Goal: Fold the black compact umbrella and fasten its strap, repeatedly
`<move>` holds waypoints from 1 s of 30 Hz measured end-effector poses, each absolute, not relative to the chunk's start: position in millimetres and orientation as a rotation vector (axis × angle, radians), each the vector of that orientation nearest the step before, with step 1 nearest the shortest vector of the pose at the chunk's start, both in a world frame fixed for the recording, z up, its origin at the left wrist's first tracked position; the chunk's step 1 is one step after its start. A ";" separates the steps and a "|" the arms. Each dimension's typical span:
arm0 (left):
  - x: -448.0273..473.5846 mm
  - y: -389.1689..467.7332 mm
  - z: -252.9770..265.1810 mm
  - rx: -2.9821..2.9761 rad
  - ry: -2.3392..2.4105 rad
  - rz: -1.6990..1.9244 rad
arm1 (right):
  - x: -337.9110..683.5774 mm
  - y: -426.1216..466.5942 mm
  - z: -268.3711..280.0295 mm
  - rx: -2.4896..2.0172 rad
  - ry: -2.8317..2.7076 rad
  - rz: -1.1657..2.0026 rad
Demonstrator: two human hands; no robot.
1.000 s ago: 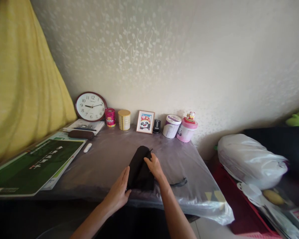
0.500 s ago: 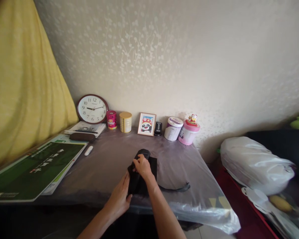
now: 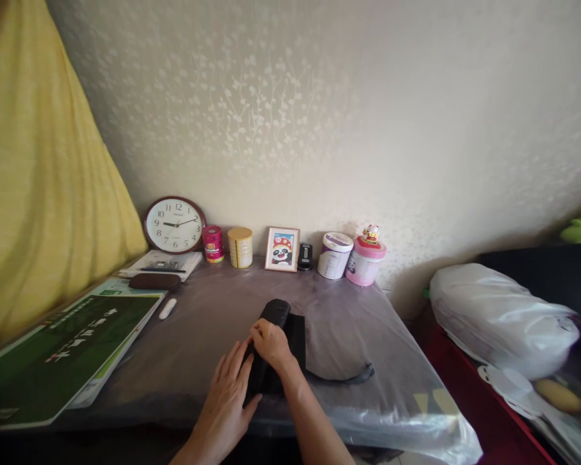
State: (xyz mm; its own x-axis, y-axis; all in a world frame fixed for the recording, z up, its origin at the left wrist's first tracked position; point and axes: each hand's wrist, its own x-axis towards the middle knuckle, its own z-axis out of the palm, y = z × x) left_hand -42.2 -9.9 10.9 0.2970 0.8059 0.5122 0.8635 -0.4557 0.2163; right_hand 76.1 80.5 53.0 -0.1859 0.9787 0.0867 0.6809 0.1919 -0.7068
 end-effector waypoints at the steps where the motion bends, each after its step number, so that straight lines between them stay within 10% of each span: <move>1: -42.6 -8.9 8.8 -2.441 -1.562 -0.875 | 75.6 79.3 53.3 -1.532 -1.961 0.717; 30: -29.0 1.3 -10.1 -2.667 -1.954 -0.850 | 126.4 159.2 19.3 -1.562 -1.969 0.286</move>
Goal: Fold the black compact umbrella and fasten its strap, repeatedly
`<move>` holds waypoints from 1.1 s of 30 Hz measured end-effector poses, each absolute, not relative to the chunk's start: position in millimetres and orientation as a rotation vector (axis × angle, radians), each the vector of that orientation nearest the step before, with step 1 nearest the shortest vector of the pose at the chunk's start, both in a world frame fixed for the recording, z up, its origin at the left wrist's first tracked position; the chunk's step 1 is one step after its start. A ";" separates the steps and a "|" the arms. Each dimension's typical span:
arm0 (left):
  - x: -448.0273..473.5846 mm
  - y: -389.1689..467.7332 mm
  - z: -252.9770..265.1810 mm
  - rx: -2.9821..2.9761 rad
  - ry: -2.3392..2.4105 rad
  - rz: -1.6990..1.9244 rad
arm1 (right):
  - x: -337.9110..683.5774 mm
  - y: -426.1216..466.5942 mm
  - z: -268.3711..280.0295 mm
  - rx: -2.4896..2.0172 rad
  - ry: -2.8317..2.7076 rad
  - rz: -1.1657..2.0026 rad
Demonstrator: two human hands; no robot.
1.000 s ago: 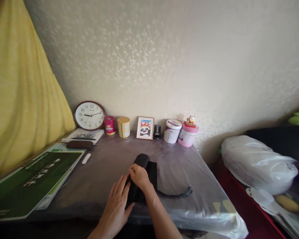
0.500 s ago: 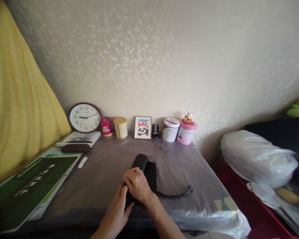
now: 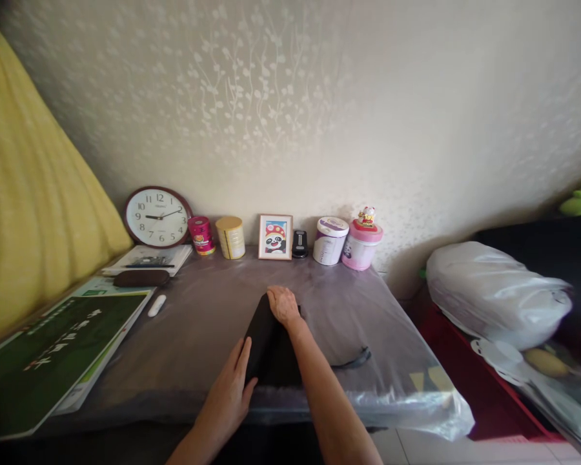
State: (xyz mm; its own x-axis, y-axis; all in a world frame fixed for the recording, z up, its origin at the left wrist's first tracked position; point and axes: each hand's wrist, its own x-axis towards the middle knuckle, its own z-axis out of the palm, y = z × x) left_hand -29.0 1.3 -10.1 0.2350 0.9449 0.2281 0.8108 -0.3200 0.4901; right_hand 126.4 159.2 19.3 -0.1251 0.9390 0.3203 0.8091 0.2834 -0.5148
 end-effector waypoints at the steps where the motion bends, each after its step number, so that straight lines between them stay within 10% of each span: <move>1: -29.0 1.4 -9.1 2.235 1.642 0.709 | 132.9 159.4 19.9 -1.606 -1.919 0.282; 33: -34.8 2.7 -3.2 2.236 1.596 0.762 | 107.9 91.6 46.3 -1.627 -1.299 1.026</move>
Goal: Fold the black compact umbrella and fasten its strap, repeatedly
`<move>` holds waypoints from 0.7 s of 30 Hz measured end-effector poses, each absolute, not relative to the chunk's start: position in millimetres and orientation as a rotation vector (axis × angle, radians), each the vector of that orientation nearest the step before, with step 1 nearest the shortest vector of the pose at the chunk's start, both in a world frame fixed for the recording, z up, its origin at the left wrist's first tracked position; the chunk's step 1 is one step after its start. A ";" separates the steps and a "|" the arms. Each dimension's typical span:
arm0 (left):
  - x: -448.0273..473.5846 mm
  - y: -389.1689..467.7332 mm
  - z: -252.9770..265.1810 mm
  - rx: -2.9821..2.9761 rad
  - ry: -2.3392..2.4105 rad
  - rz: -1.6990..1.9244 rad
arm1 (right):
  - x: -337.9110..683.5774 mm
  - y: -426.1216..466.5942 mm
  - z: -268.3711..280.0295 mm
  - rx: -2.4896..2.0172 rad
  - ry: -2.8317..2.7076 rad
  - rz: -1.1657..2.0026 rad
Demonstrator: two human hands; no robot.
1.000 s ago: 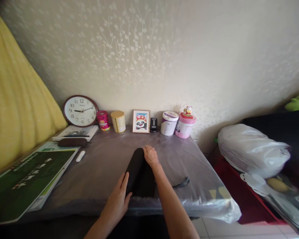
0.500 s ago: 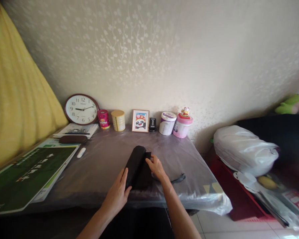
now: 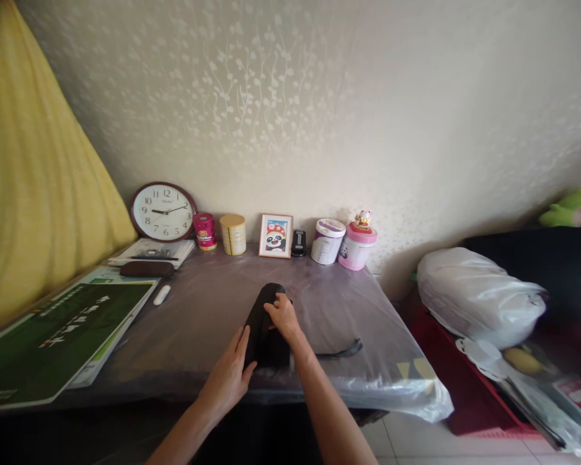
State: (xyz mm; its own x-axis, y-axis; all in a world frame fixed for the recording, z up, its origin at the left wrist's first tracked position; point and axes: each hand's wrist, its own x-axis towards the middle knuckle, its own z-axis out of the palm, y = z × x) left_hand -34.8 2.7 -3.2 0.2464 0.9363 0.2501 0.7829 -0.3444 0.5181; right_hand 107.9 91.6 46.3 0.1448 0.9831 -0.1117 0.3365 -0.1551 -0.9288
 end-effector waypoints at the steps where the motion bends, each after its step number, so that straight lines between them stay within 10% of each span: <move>1: -35.4 3.3 -4.3 2.238 1.592 0.767 | 104.0 92.8 44.7 -1.626 -1.301 1.027; 21: -43.1 -1.9 0.1 2.207 1.576 0.820 | 66.8 53.7 51.1 -1.534 -1.839 0.498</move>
State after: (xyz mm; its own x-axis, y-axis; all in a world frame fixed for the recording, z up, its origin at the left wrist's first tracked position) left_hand -43.1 -1.9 0.1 0.2325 0.9340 0.2714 0.7584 -0.3488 0.5507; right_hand 66.8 53.7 51.1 -0.0724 0.9638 0.2564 0.7028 0.2318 -0.6726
